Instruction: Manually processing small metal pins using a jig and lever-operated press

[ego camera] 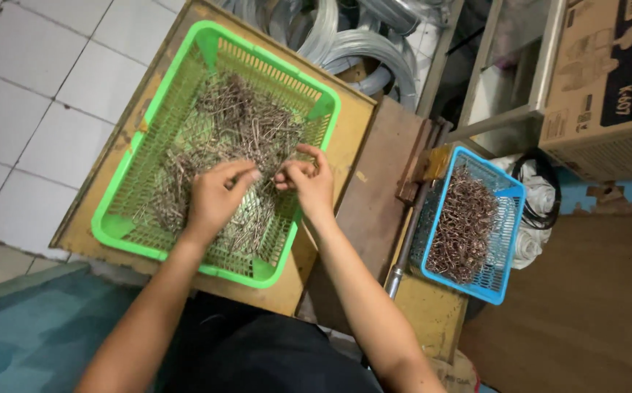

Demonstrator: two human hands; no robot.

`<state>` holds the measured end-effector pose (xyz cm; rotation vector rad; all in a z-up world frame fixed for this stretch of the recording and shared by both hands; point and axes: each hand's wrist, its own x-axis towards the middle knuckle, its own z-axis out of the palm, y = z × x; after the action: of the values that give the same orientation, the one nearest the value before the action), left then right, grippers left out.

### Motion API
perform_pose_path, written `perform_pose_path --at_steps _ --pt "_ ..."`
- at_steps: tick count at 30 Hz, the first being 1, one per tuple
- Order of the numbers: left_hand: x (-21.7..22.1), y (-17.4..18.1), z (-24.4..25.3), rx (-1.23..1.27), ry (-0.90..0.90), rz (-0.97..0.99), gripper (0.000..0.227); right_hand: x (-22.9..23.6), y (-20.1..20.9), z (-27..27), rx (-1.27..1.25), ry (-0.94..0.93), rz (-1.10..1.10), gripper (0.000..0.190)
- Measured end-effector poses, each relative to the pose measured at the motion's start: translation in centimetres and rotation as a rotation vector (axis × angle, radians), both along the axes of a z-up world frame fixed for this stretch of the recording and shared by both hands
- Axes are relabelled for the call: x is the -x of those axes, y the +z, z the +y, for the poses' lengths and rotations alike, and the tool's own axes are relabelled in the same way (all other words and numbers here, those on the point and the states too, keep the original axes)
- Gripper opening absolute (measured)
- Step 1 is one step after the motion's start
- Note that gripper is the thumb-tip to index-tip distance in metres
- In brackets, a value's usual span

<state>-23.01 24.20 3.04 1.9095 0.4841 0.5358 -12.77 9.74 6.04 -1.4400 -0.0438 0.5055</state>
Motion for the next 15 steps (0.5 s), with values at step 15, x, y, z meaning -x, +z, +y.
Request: perform_pose_path --at_steps 15 --pt "-7.2 2.5 -10.5 0.311 -0.315 0.121 0.017 -1.9 -1.3 -13.4 -0.154 -0.299 0.058 0.023"
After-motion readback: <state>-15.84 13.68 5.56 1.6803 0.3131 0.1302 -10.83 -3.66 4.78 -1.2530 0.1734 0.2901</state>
